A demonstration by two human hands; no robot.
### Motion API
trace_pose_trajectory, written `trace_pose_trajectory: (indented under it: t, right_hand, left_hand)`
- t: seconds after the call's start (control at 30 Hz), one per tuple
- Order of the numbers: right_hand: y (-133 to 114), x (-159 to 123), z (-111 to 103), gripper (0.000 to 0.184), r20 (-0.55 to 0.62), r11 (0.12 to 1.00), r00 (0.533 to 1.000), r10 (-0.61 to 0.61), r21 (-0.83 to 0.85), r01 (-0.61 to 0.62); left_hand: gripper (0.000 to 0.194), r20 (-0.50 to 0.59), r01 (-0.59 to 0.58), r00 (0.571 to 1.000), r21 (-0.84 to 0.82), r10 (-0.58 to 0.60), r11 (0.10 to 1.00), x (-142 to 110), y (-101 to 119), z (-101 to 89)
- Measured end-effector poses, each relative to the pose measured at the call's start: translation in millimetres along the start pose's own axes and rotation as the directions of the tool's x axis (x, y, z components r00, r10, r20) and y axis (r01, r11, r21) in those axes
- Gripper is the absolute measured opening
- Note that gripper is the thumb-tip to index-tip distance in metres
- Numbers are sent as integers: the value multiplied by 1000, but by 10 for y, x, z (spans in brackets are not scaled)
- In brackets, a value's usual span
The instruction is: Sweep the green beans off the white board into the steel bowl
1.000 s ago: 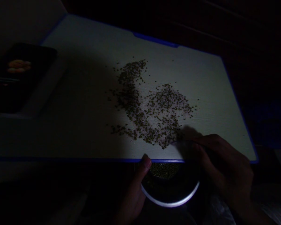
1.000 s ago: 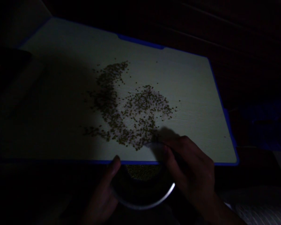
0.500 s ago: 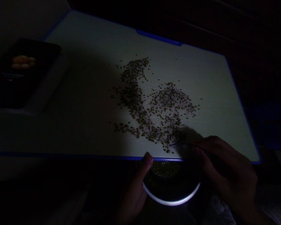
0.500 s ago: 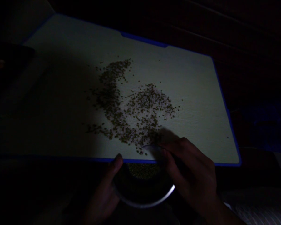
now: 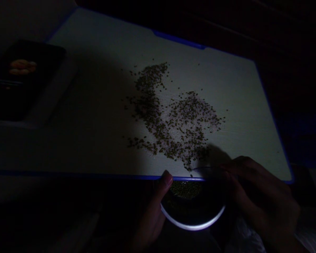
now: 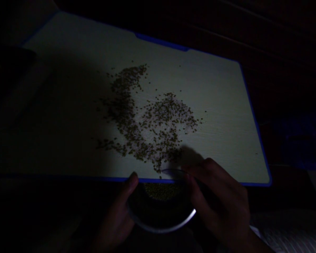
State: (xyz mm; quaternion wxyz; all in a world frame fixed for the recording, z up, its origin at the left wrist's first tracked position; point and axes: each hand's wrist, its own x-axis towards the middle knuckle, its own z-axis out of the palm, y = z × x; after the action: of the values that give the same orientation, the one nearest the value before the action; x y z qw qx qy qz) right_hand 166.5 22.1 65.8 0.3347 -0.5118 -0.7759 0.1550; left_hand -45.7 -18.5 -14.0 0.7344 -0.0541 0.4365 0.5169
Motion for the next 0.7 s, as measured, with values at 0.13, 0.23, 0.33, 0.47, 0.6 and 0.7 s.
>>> trace_pose_trajectory:
  t: [0.13, 0.23, 0.33, 0.47, 0.6, 0.7]
  right_hand:
    - [9, -26, 0, 16, 5, 998, 999, -52, 45, 51]
    - [16, -58, 2, 19, 10, 997, 997, -74, 33, 74]
    - [16, -78, 5, 19, 18, 996, 996, -84, 22, 84]
    - [19, -67, 3, 15, 8, 999, 999, -47, 12, 46]
    - [28, -33, 3, 11, -2, 1000, 1000, -9, -26, 9]
    - [42, -3, 21, 12, 6, 1000, 1000, -4, -7, 4]
  left_hand:
    - [99, -16, 12, 1000, 15, -12, 1000, 3, 16, 26]
    - [97, -20, 25, 999, 8, -25, 1000, 10, 11, 39]
    - [104, -27, 24, 999, -2, -24, 1000, 14, 2, 39]
    - [108, -20, 22, 1000, 24, -21, 999, 9, -5, 24]
    - [108, -8, 35, 999, 11, -35, 999, -7, -4, 16]
    - [113, -22, 45, 999, 2, -45, 999, -9, 1, 27]
